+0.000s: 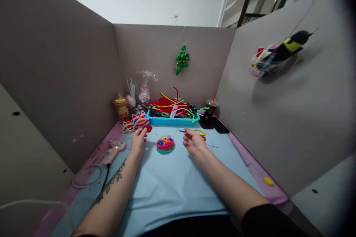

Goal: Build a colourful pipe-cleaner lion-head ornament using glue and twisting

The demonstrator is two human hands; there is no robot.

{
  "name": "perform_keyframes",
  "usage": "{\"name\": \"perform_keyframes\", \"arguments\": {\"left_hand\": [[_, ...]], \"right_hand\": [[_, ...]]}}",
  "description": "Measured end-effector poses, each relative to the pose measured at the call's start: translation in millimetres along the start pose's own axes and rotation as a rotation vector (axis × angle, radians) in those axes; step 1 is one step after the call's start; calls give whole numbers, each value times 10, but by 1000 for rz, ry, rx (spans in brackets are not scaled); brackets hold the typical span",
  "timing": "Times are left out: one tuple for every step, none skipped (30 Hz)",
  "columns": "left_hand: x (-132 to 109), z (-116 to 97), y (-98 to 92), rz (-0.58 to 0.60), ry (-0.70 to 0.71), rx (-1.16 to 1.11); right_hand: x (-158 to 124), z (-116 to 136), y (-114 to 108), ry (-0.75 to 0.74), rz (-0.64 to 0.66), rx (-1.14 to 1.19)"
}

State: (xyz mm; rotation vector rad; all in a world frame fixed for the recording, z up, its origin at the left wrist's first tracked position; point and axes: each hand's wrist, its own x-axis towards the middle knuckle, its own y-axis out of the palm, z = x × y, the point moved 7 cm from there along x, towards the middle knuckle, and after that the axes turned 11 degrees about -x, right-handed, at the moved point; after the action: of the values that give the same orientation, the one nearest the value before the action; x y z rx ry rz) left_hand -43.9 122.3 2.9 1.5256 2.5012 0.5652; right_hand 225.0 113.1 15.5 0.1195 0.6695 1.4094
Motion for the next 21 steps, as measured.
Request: {"name": "perform_keyframes", "arguments": {"left_hand": [[-10,-8,-4,-15,-23,-36],[-20,-23,-4,-26,-40,-71],[-31,-39,-5,-37,-56,-108],[-40,-57,-3,-42,-71,-147],[-48,-70,-9,-57,-87,-185],[-53,-79,-21,-77,-104,-220],[-54,-86,-36,-97,-118,-257],[-53,-91,-52,-115,-130,-297],[-49,-93,-66,-127,-142,-337],[-44,-94,-79,-140,-156,-375],[-41,-93,-89,-151,-174,-409],[-42,-95,-95,-162,-194,-436],[-47,-98,-100,-176,-215,-458],[-59,-104,-102,-195,-236,-479],[-78,-109,-100,-216,-261,-502],[-100,-118,-88,-226,-283,-523],[-124,-127,-77,-237,-304,-535],[-149,-135,-69,-250,-322,-546],[-172,-142,-67,-266,-335,-553],[-193,-141,-68,-281,-354,-554],[-207,-141,-71,-292,-365,-555]], "right_hand": [[73,81,-8,-23,-23,-21],[157,157,-1,-49,-43,-54],[248,229,30,-82,-53,-99],[344,297,88,-123,-47,-158],[440,359,174,-171,-27,-229],[535,412,281,-225,5,-308],[626,453,403,-278,41,-395],[714,482,529,-331,75,-483],[801,499,649,-374,101,-562],[889,505,758,-408,118,-633],[976,507,858,-437,128,-700],[1061,508,946,-464,128,-766],[1141,513,1025,-497,121,-834],[1213,520,1103,-538,116,-910],[1278,527,1177,-583,109,-988],[1334,535,1246,-632,99,-1058],[1384,536,1313,-677,91,-1124],[1430,530,1377,-714,86,-1181],[1472,517,1438,-744,84,-1229],[1511,495,1497,-765,86,-1274],[1546,472,1554,-786,85,-1315]]}}
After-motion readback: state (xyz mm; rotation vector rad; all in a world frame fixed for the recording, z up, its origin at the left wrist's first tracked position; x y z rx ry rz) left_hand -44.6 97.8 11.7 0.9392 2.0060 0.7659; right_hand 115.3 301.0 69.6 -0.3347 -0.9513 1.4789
